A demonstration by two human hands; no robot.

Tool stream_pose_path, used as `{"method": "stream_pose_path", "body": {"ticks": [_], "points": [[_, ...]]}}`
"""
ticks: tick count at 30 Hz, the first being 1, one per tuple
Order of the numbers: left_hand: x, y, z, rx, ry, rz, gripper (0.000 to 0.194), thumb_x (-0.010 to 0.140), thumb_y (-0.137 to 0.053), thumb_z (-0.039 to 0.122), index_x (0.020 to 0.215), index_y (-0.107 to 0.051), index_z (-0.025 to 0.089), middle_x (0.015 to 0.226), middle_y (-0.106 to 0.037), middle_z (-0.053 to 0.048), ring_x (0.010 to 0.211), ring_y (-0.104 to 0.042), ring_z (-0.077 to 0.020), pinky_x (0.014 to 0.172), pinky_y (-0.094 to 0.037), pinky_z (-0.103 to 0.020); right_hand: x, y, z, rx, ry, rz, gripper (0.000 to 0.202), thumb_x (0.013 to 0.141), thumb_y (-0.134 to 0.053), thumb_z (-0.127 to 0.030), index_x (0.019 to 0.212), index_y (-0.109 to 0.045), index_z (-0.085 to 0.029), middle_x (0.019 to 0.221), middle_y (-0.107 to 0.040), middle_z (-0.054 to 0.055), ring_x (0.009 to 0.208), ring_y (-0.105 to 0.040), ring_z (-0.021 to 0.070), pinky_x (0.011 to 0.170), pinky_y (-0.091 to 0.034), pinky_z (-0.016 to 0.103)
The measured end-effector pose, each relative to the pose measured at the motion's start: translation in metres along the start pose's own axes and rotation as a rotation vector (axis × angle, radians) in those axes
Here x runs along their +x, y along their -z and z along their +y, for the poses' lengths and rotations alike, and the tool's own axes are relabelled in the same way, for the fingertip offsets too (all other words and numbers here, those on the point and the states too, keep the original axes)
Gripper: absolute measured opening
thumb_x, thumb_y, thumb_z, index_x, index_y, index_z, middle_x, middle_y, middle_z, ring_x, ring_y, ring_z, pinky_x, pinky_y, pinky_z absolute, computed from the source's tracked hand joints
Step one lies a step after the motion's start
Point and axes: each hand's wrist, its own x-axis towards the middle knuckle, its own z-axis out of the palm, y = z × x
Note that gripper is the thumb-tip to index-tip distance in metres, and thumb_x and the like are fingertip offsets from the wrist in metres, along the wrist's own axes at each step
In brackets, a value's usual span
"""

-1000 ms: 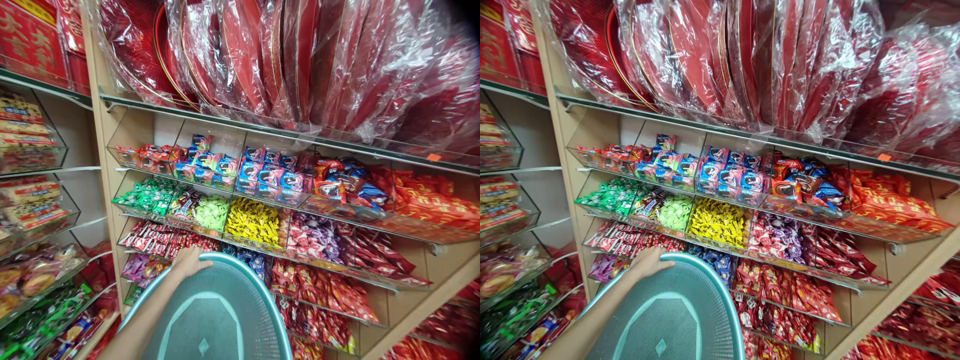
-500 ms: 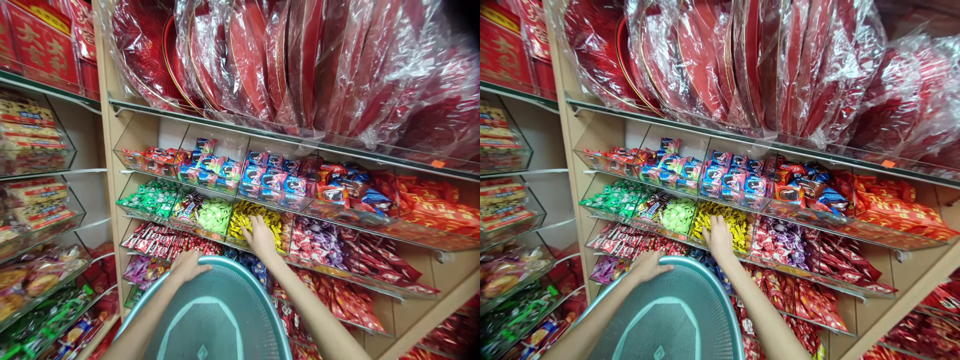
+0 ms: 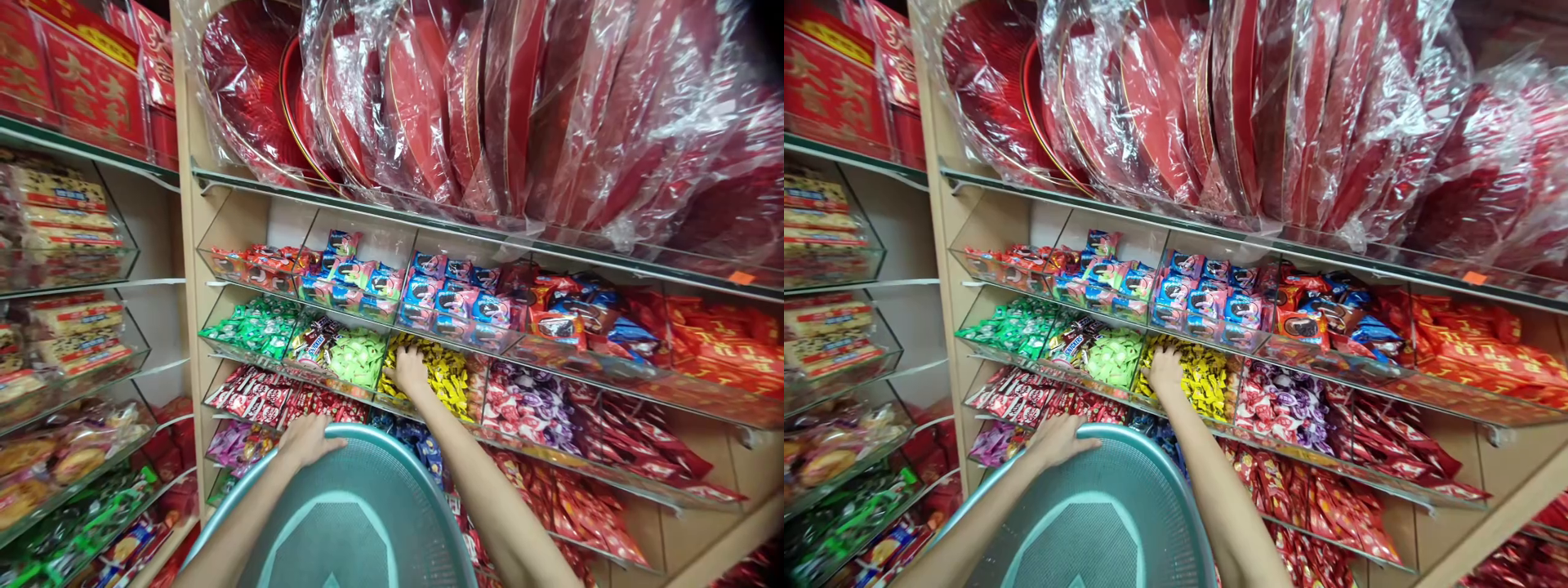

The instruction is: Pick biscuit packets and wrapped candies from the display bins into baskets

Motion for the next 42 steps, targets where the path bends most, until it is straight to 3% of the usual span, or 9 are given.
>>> {"method": "stream_pose_path", "body": {"ticks": [7,20,28,35,42], "points": [[0.001,0.002,0.002,-0.017,0.004,-0.011,0.055,0.070,-0.042,0.068,0.090,-0.063,0.021,0.088,-0.069,-0.011,0.087,-0.063,-0.0298,0.072,-0.046,-0.036,0.003,0.002,0.014,0.014,0.045,-0.001,0.032,0.083,-0.048,-0.040,0.107,-0.054,-0.019,0.107,-0.055,0.012,0.098,-0.053,0.0233,0.073,-0.042,0.031],[0.002,0.004,0.005,-0.030,0.027,-0.013,0.052,0.069,-0.045,0.067,0.088,-0.063,0.022,0.087,-0.069,-0.010,0.088,-0.063,-0.0284,0.072,-0.046,-0.033,-0.002,-0.005,0.010,-0.046,0.151,0.043,0.024,0.082,-0.047,-0.025,0.105,-0.053,-0.019,0.114,-0.050,0.012,0.103,-0.046,0.0237,0.073,-0.043,0.030],[0.002,0.006,0.005,-0.025,0.017,-0.014,0.056,0.069,-0.042,0.070,0.089,-0.063,0.022,0.089,-0.069,-0.011,0.088,-0.063,-0.0288,0.074,-0.046,-0.035,-0.003,-0.002,0.014,-0.034,0.179,0.045,0.022,0.083,-0.050,-0.031,0.101,-0.056,-0.020,0.114,-0.050,0.010,0.103,-0.047,0.0230,0.073,-0.042,0.029],[0.003,0.005,0.005,-0.015,0.017,-0.017,0.055,0.069,-0.042,0.070,0.087,-0.063,0.022,0.087,-0.069,-0.011,0.087,-0.064,-0.0289,0.072,-0.046,-0.035,0.002,-0.003,0.021,0.065,0.213,0.035,0.023,0.083,-0.046,-0.022,0.100,-0.062,-0.020,0.109,-0.058,0.009,0.099,-0.053,0.0192,0.077,-0.040,0.025],[0.003,0.004,0.003,-0.013,0.014,-0.009,0.058,0.069,-0.041,0.071,0.089,-0.064,0.022,0.087,-0.069,-0.011,0.086,-0.064,-0.0289,0.072,-0.046,-0.035,0.010,-0.001,0.036,0.241,0.226,0.053,0.029,0.082,-0.049,-0.023,0.107,-0.063,-0.018,0.103,-0.067,0.009,0.097,-0.058,0.0186,0.080,-0.040,0.023]]}}
